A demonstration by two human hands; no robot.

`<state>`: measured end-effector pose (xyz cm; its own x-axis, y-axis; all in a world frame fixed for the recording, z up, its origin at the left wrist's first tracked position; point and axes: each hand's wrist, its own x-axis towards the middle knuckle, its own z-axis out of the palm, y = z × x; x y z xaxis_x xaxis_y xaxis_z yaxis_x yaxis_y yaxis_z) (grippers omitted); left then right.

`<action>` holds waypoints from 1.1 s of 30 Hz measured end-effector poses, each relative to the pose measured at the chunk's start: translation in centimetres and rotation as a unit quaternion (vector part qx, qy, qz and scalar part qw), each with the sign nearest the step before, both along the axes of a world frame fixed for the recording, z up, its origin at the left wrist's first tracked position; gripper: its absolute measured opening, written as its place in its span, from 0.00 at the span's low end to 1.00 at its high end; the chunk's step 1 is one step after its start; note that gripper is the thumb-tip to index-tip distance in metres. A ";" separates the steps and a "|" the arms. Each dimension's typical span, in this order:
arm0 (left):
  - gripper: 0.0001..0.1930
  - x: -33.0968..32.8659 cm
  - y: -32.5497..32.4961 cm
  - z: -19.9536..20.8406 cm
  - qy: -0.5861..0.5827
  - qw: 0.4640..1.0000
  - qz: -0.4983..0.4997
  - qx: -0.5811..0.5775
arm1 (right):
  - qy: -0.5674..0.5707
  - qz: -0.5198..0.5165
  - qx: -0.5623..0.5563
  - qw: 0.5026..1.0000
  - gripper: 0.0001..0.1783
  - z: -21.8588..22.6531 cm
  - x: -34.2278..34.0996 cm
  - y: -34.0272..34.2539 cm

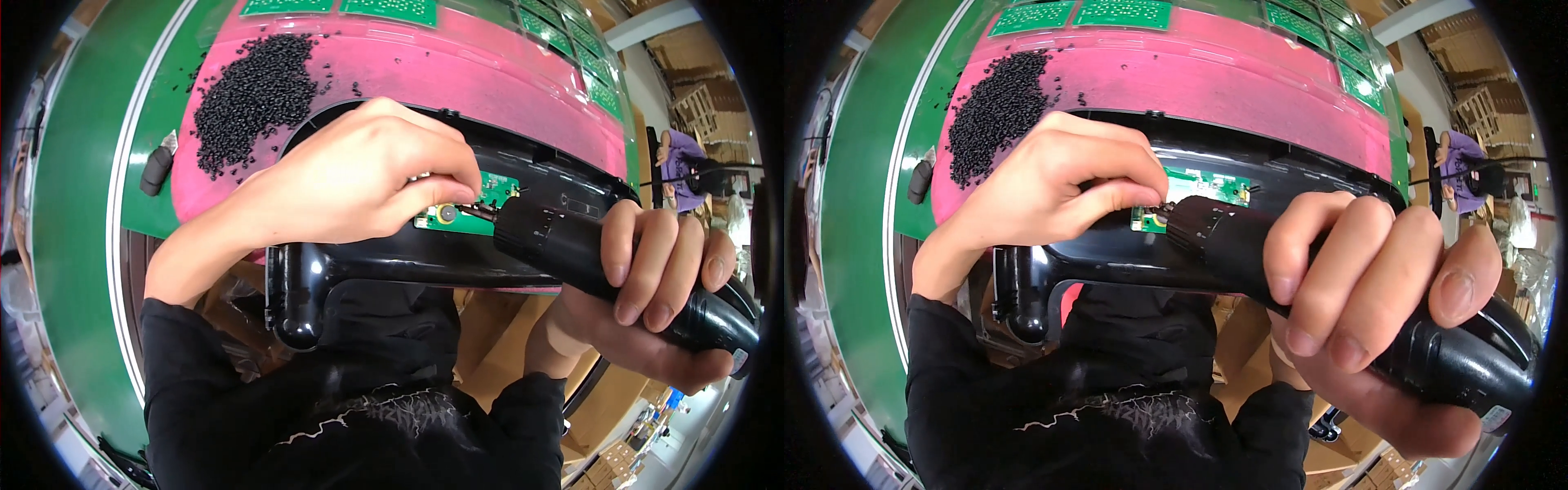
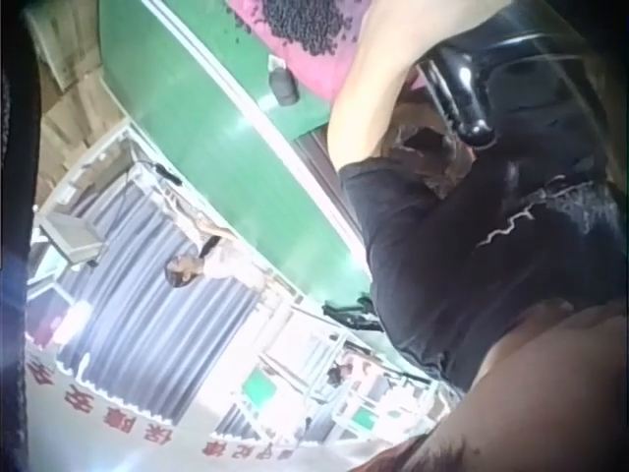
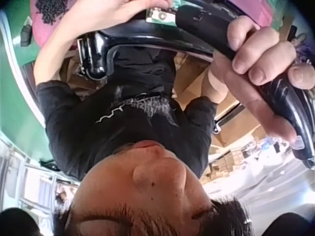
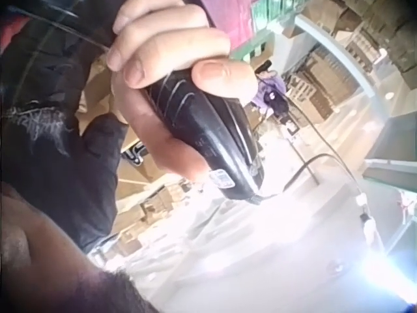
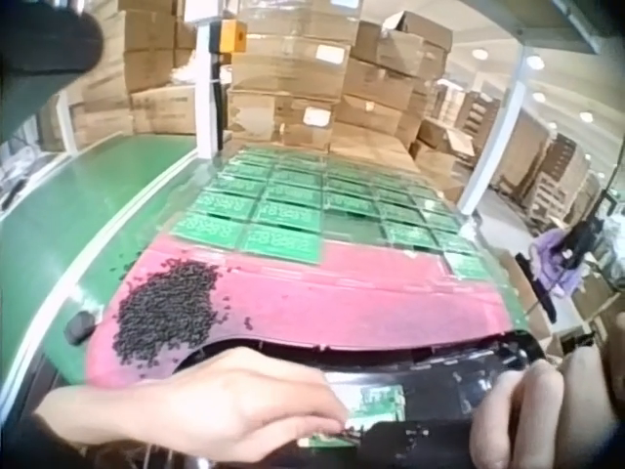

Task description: Assembling circuit boards into plastic housings using an electric screwdriver.

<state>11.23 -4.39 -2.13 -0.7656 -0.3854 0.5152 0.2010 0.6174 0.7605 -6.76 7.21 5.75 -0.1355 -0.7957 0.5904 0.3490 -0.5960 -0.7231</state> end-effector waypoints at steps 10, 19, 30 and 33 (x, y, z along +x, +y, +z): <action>0.03 0.1 0.1 -0.3 -0.078 0.995 0.061 -0.013 | 0.097 -0.114 0.101 0.984 0.36 -1.4 -3.6 1.4; 0.04 0.0 0.3 -0.3 -0.104 0.992 0.065 -0.043 | 0.081 -0.089 0.121 0.985 0.31 -2.6 -3.6 0.7; 0.04 -0.2 0.2 -0.2 -0.112 0.991 0.018 -0.076 | 0.124 -0.097 0.165 0.974 0.35 -1.7 -3.4 0.5; 0.04 0.1 0.4 -0.2 -0.114 0.990 0.019 -0.076 | 0.154 0.096 0.083 0.980 0.37 -2.7 -5.0 -1.6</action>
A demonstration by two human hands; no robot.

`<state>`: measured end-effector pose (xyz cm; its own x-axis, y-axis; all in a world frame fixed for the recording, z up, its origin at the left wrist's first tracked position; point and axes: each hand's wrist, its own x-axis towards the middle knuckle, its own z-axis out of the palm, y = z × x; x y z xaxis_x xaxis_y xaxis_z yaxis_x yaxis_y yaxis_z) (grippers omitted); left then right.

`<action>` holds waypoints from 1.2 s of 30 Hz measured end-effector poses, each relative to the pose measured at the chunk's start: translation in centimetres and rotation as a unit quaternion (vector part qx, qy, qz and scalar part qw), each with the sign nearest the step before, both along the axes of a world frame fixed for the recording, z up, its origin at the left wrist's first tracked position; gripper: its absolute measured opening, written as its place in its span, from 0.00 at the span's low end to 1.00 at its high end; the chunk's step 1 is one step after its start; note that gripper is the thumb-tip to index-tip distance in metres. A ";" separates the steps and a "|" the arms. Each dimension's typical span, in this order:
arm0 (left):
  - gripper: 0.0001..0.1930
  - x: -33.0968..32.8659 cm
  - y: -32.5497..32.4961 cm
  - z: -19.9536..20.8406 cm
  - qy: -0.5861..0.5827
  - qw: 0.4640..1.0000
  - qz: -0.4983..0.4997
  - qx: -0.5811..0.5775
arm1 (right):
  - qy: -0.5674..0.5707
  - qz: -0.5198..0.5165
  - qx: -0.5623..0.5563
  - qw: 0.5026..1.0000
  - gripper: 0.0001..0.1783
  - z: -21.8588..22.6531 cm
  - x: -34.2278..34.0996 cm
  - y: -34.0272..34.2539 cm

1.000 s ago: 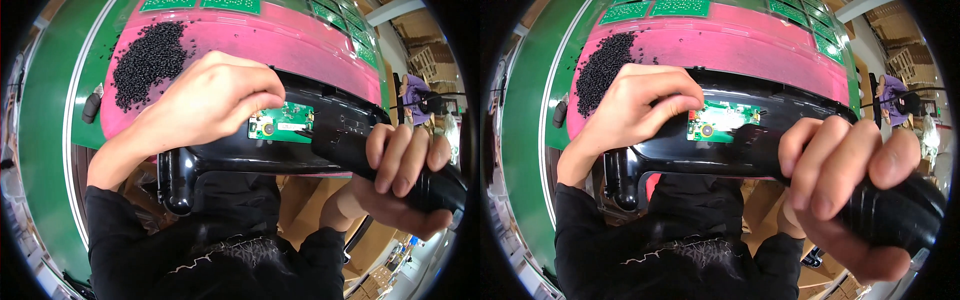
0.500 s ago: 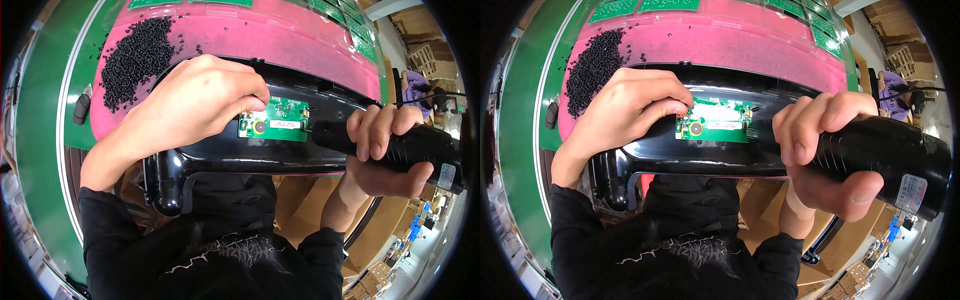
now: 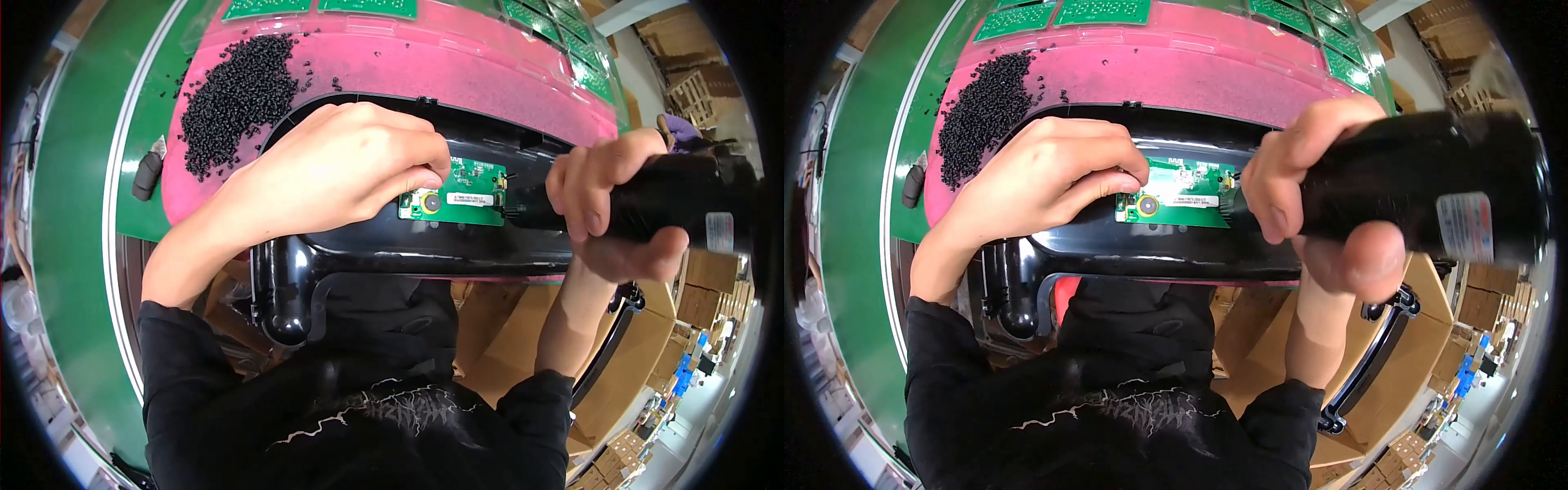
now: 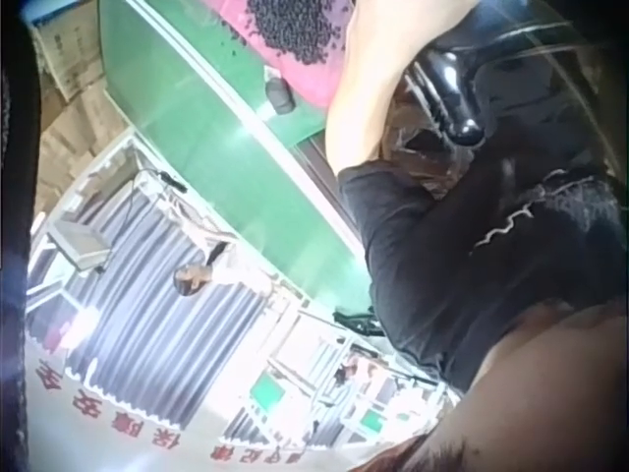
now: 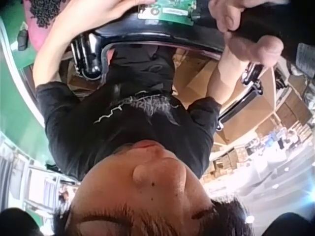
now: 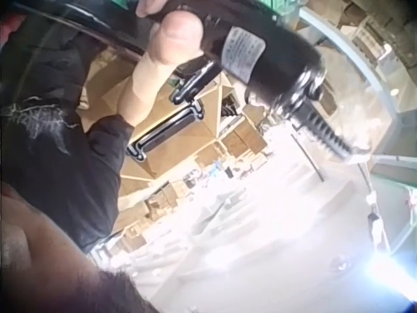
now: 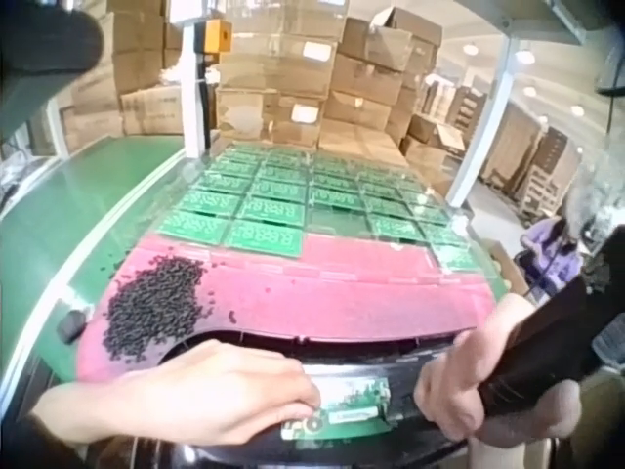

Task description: Assembling circuit boards into plastic housings using an electric screwdriver.

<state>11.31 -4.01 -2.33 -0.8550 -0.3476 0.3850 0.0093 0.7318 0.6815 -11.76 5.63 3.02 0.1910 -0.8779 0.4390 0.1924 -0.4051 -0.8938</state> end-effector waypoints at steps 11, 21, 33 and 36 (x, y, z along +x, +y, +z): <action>0.09 0.4 0.0 0.1 -0.041 0.999 -0.017 -0.007 | -0.132 -0.100 -0.037 0.986 0.32 2.5 3.8 2.5; 0.08 0.1 -0.3 0.0 0.133 0.987 -0.067 0.065 | -0.169 -0.123 -0.099 0.973 0.27 4.0 5.8 2.3; 0.07 0.6 -0.1 -1.0 0.067 0.995 0.035 -0.064 | -0.077 -0.063 0.008 0.995 0.38 0.3 6.4 0.6; 0.06 0.1 0.0 -0.9 0.067 0.994 0.045 -0.075 | -0.056 -0.056 0.004 0.997 0.37 0.2 6.2 0.4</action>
<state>11.41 -4.06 -3.24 -0.7612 -0.3503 0.5458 0.0223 0.8269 0.5619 -5.57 6.06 3.18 0.0421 -0.8948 0.4445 0.2451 -0.4221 -0.8728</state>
